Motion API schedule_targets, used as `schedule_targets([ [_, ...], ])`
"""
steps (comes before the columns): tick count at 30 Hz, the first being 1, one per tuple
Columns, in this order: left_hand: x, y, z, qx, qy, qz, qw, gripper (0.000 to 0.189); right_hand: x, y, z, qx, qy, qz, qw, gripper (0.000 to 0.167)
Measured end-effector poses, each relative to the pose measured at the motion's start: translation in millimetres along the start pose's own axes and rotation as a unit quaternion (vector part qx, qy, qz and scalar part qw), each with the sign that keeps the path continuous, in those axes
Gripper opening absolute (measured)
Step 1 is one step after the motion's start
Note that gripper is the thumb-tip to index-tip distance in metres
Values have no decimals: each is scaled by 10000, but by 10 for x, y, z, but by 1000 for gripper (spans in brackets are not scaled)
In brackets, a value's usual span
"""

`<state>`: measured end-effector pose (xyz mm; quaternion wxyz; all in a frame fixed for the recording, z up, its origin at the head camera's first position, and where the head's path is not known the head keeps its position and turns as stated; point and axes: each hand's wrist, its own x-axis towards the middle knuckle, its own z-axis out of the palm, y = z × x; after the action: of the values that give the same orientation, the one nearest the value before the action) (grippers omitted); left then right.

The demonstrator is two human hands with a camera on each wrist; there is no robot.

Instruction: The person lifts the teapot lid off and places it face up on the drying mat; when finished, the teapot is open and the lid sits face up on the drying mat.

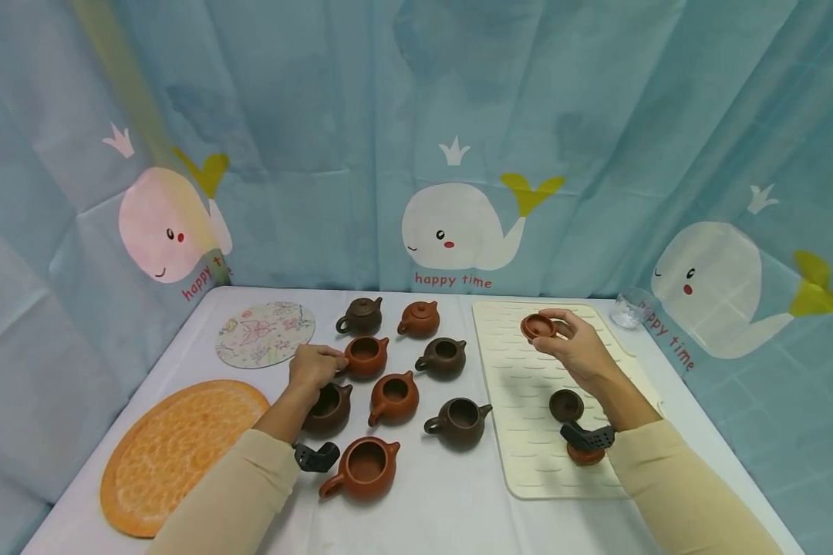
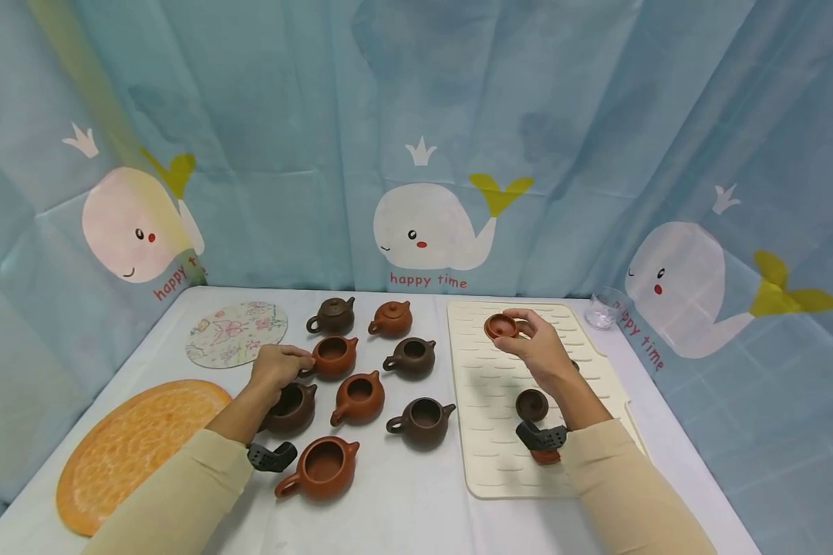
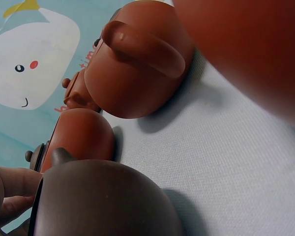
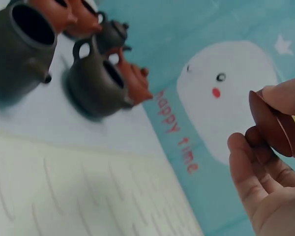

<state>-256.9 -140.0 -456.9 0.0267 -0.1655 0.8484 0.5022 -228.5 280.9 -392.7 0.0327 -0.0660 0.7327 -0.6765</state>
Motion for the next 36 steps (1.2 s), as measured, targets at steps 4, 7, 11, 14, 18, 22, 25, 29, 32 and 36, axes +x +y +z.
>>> schedule_targets([
  [4,11,-5,-3,39,-24,-19,10000,13,-8,93,-81,-337,139,211,9991,65],
  [7,23,-11,2,44,-38,-51,10000,13,-3,171,-139,-506,275,364,9977,65],
  [11,31,-17,8,34,-17,-80,10000,13,5,281,-208,-744,400,558,9949,66],
  [14,28,-16,5,42,-19,-68,10000,13,9,364,-250,-884,461,773,9920,66],
  [18,22,-11,0,42,-55,-39,10000,14,14,443,-298,-1109,533,1047,9869,65],
  [22,19,-5,-1,5,-61,-61,10000,14,28,487,-334,-1496,536,1149,9806,64],
  [25,16,-2,-1,-24,-64,-95,9999,14,48,531,-357,-1749,525,1254,9752,64],
  [29,15,0,2,-44,-69,-109,9999,14,68,601,-380,-2038,549,1498,9659,63],
  [32,17,-1,5,-59,-73,-107,9999,13,72,645,-390,-2160,585,1625,9610,63],
  [36,17,-6,7,-45,-68,-67,9999,14,70,689,-401,-2189,590,1676,9594,63],
])
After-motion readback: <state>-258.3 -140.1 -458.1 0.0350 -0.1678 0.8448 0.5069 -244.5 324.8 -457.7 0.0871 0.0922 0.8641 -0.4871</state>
